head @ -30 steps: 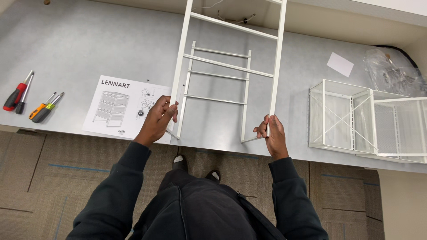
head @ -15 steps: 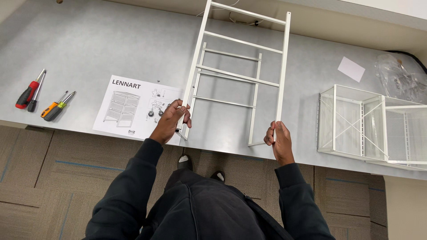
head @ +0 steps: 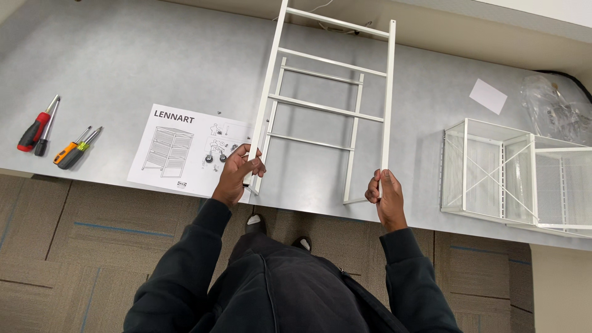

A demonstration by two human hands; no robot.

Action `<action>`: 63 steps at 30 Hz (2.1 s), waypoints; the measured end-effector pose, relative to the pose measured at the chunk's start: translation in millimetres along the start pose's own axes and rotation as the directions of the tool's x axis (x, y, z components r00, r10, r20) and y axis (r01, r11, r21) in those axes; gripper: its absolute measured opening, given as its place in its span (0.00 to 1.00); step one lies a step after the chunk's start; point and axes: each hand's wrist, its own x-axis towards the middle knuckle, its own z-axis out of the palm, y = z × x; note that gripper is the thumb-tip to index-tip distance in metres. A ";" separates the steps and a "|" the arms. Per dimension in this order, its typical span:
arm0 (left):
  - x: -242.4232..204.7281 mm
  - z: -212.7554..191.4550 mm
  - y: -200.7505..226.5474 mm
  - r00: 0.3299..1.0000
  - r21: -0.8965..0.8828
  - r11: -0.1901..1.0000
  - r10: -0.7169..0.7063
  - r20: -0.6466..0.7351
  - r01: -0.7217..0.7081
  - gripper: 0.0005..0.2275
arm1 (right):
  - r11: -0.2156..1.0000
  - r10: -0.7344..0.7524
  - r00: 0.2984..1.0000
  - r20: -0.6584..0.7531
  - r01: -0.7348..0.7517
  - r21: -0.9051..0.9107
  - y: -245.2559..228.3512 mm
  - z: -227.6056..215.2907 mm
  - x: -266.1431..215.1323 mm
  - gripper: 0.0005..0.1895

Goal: The person assembles a white metal wire shelving unit on a gray workbench. They align two ladder-like side frames, then use a screwdriver to fasten multiple screws at the joints, securing the structure. An instruction manual and additional wire baskets are visible on the bench.

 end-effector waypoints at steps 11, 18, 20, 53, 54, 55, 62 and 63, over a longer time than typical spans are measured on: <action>-1.5 -2.9 -23.8 0.999 -0.163 0.986 0.019 -0.046 -0.027 0.14 | 1.000 0.002 1.000 -0.007 -0.002 -0.005 -0.1 5.5 -1.0 0.21; 2.6 -0.6 -24.1 0.999 -0.238 0.971 -0.032 -0.036 0.022 0.13 | 1.000 0.000 1.000 -0.009 0.000 0.009 -1.0 4.9 -1.3 0.21; 2.8 -2.2 -26.3 0.999 -0.226 0.974 -0.029 -0.034 0.021 0.13 | 1.000 0.004 1.000 -0.007 -0.004 0.001 -3.5 6.2 -1.7 0.21; -24.4 35.9 -21.8 0.988 0.083 0.995 -0.037 -0.152 0.050 0.21 | 1.000 0.012 1.000 0.017 -0.013 0.013 -11.2 -27.1 7.9 0.18; -25.9 40.0 -24.4 0.986 0.080 0.996 -0.031 -0.162 0.045 0.21 | 1.000 0.007 1.000 0.005 -0.007 0.009 -12.0 -30.2 8.2 0.18; -24.3 43.3 -24.9 0.985 0.080 0.996 -0.026 -0.169 0.040 0.21 | 1.000 0.008 1.000 0.014 -0.008 0.008 -12.7 -33.7 11.3 0.18; -25.8 43.5 -32.6 0.981 0.143 0.989 0.050 -0.187 -0.023 0.21 | 1.000 -0.016 1.000 0.011 0.016 -0.019 -13.3 -39.8 11.8 0.19; -23.9 40.7 -36.2 0.980 0.133 0.991 0.056 -0.189 -0.031 0.21 | 0.999 -0.021 1.000 0.001 0.021 -0.031 -13.9 -39.4 11.5 0.19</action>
